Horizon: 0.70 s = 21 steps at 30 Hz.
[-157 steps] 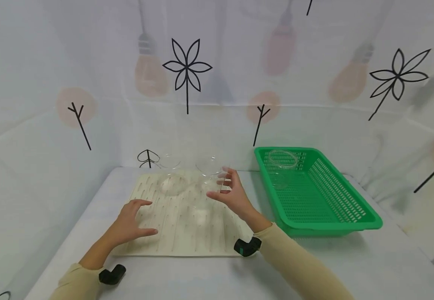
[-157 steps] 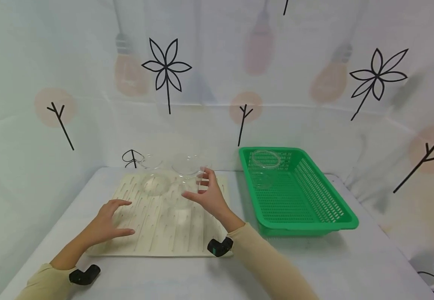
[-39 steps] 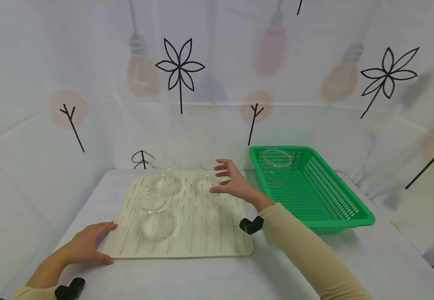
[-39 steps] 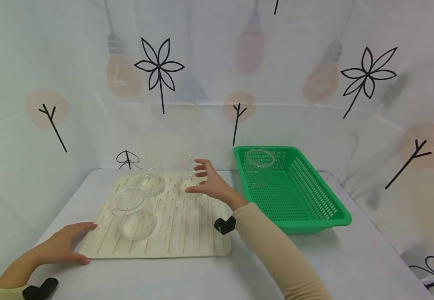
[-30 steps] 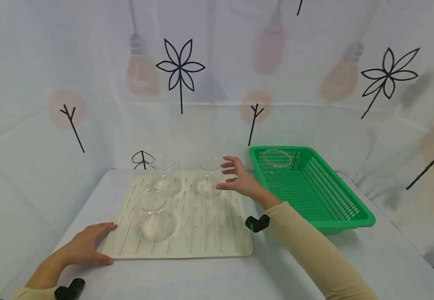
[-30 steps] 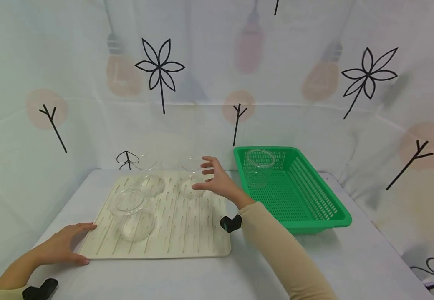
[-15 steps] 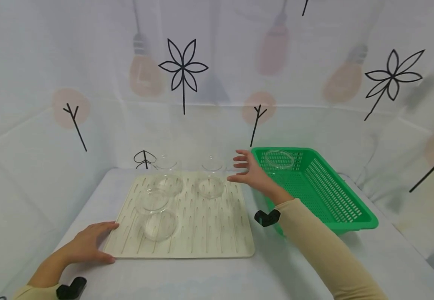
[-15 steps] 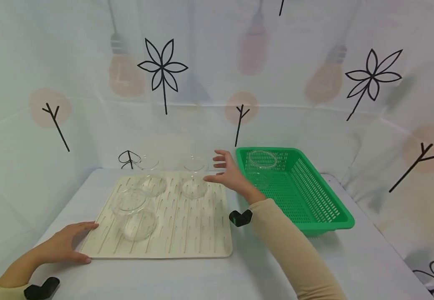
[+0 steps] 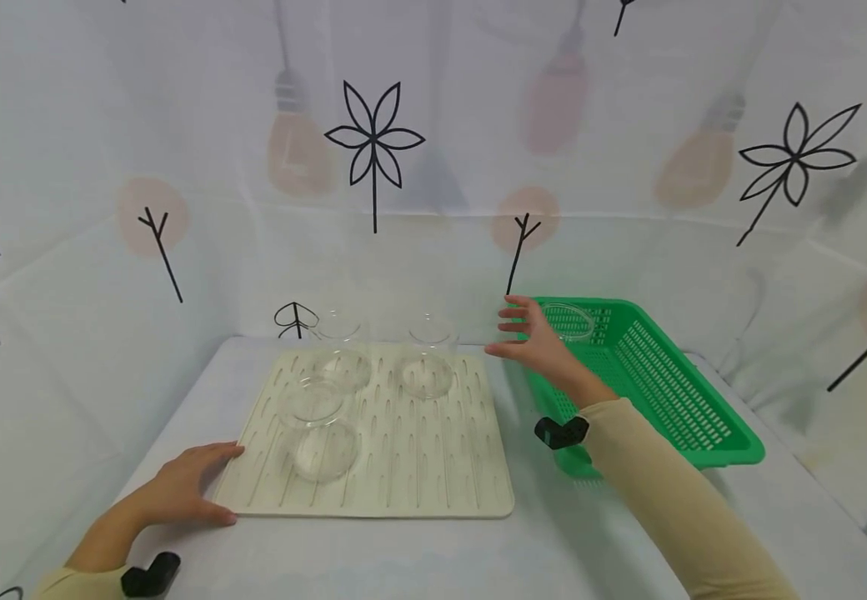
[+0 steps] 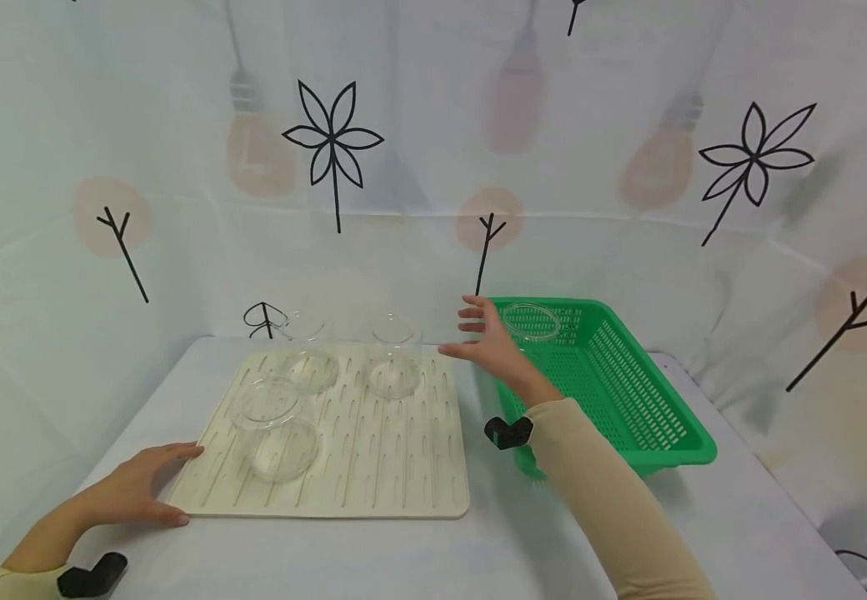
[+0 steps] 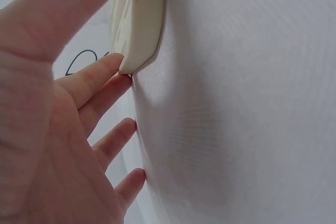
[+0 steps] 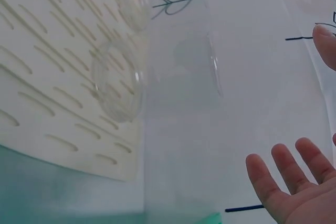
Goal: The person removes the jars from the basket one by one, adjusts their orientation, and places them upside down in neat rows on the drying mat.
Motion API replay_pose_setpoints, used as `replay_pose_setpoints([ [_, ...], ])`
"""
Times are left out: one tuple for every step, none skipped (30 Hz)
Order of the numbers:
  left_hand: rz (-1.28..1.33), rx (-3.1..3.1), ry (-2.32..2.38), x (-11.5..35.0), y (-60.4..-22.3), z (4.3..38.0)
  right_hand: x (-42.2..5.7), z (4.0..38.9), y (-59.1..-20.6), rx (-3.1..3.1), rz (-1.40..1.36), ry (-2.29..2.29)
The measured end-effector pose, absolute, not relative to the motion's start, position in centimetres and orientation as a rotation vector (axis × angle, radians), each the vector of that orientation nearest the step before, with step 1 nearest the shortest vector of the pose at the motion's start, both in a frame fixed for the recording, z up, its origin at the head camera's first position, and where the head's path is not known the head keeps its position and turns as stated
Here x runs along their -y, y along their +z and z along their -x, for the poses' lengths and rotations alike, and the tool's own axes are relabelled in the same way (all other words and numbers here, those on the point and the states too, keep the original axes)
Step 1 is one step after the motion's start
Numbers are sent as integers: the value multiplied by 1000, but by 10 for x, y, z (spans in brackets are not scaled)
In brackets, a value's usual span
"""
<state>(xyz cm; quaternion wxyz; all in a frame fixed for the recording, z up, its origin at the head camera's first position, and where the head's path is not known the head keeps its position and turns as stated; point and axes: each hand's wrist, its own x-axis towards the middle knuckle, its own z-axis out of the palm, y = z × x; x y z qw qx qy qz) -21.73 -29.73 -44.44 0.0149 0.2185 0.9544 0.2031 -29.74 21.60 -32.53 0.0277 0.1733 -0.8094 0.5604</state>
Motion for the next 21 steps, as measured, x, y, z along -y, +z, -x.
replay_pose_setpoints([
  [-669,-2968,635,297,-444,217,-219,297,-325,2498,-532,1732],
  [-666,-2966,635,297,-444,217,-221,297,-325,2499,-525,1735],
  [-653,-2964,635,296,-444,217,-224,297,-325,2502,-518,1736],
  [-641,-2961,641,296,-445,217,-227,296,-326,2506,-510,1733],
  [-651,-2963,639,297,-445,217,-229,296,-326,2511,-499,1721],
  [-649,-2964,638,297,-446,217,-232,295,-325,2517,-497,1707],
  [-648,-2966,635,297,-446,217,-234,295,-325,2516,-489,1701],
  [-646,-2967,634,297,-446,217,-236,294,-325,2519,-480,1689],
  [-646,-2969,632,297,-447,217,-238,294,-324,2523,-470,1680],
  [-645,-2969,632,297,-447,217,-241,293,-324,2527,-462,1670],
  [-643,-2969,631,297,-447,217,-243,293,-323,2529,-455,1666],
  [-631,-2967,632,297,-448,217,-246,292,-322,2531,-451,1662],
  [-631,-2966,634,297,-448,217,-249,292,-322,2532,-436,1664],
  [-630,-2965,637,296,-448,217,-252,291,-323,2538,-426,1655],
  [-634,-2965,640,296,-448,217,-256,291,-323,2539,-419,1653],
  [-642,-2968,643,297,-449,217,-259,291,-323,2538,-417,1644],
  [-646,-2972,643,297,-449,217,-262,290,-324,2536,-410,1640],
  [-649,-2978,640,297,-449,218,-265,289,-324,2532,-404,1635],
  [-653,-2981,644,297,-448,217,-267,289,-325,2529,-396,1630],
  [-664,-2985,641,297,-448,217,-270,289,-325,2531,-384,1621],
  [-669,-2988,644,297,-448,217,-273,289,-325,2526,-377,1621],
])
